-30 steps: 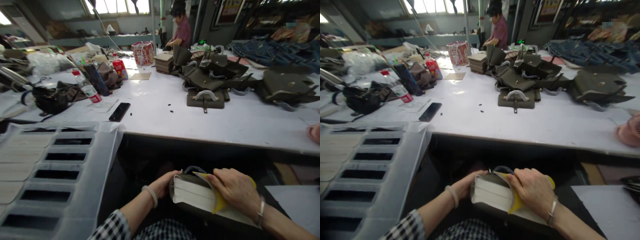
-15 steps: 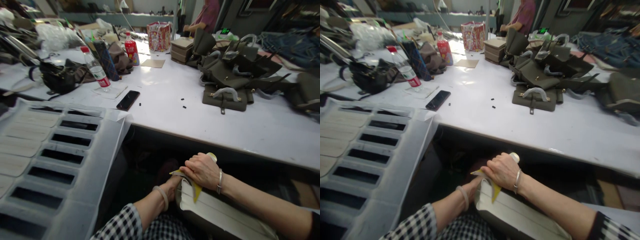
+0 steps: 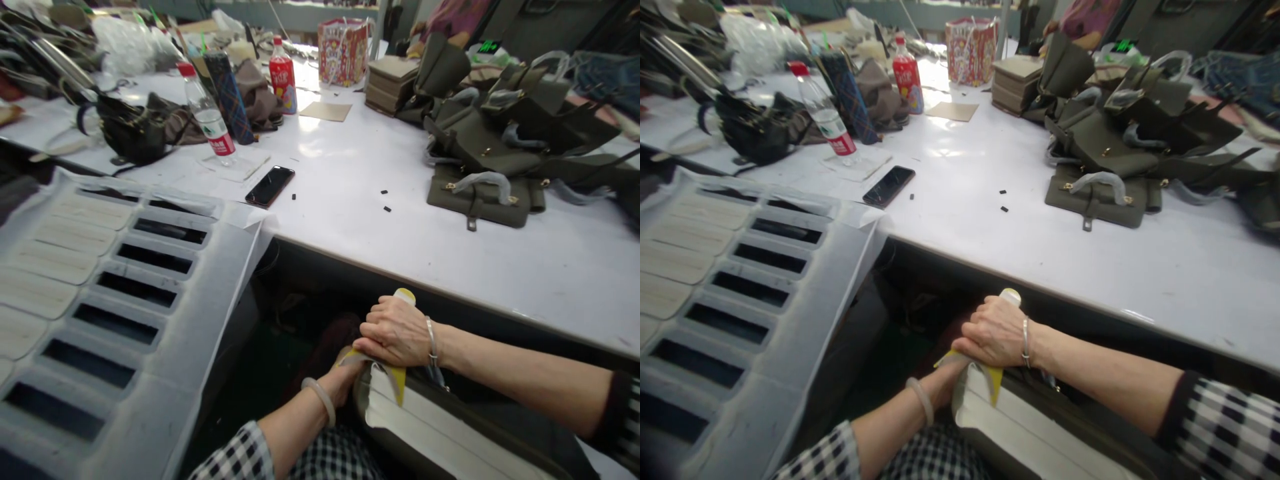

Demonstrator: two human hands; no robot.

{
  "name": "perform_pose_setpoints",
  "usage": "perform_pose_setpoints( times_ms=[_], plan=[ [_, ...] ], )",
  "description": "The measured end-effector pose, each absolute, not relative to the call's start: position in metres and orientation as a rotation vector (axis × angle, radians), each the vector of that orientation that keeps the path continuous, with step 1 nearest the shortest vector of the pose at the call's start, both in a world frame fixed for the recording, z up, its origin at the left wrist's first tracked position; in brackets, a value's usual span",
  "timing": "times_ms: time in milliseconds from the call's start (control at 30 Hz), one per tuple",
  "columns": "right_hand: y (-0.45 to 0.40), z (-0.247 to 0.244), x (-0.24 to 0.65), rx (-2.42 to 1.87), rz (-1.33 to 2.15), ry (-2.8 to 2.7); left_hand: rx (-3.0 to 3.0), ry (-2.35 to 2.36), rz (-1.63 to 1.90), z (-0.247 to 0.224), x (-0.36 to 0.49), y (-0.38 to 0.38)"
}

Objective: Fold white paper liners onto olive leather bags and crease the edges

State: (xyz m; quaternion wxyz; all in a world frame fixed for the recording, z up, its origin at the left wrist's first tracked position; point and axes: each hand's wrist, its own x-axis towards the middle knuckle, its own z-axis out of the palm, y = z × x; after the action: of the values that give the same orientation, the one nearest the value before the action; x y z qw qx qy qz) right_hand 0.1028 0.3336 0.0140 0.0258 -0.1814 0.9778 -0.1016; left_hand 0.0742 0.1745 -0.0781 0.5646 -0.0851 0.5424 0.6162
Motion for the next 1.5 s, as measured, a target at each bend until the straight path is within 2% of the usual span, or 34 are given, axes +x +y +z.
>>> perform_pose_setpoints(
  times_ms=[200,300,400,800,1233,1500],
  plan=[
    [0.334,0.017,0.099,-0.642,-0.315,3.019,0.133,1.494,1.651,-0.028,0.048,0.132],
    [0.335,0.017,0.097,-0.674,-0.315,2.995,0.595,1.604,1.417,0.002,0.051,0.123],
    [0.335,0.016,0.097,-0.697,-0.298,2.984,0.744,1.677,1.244,0.015,0.056,0.123],
    [0.336,0.018,0.102,-0.699,-0.26,2.96,0.875,1.872,1.071,0.018,0.062,0.125],
    [0.323,0.016,0.136,-0.477,-0.373,3.004,1.069,1.846,1.196,0.007,0.066,0.123],
    [0.327,0.024,0.167,0.026,-0.728,2.794,0.431,1.344,1.458,0.001,0.06,0.129]
  ],
)
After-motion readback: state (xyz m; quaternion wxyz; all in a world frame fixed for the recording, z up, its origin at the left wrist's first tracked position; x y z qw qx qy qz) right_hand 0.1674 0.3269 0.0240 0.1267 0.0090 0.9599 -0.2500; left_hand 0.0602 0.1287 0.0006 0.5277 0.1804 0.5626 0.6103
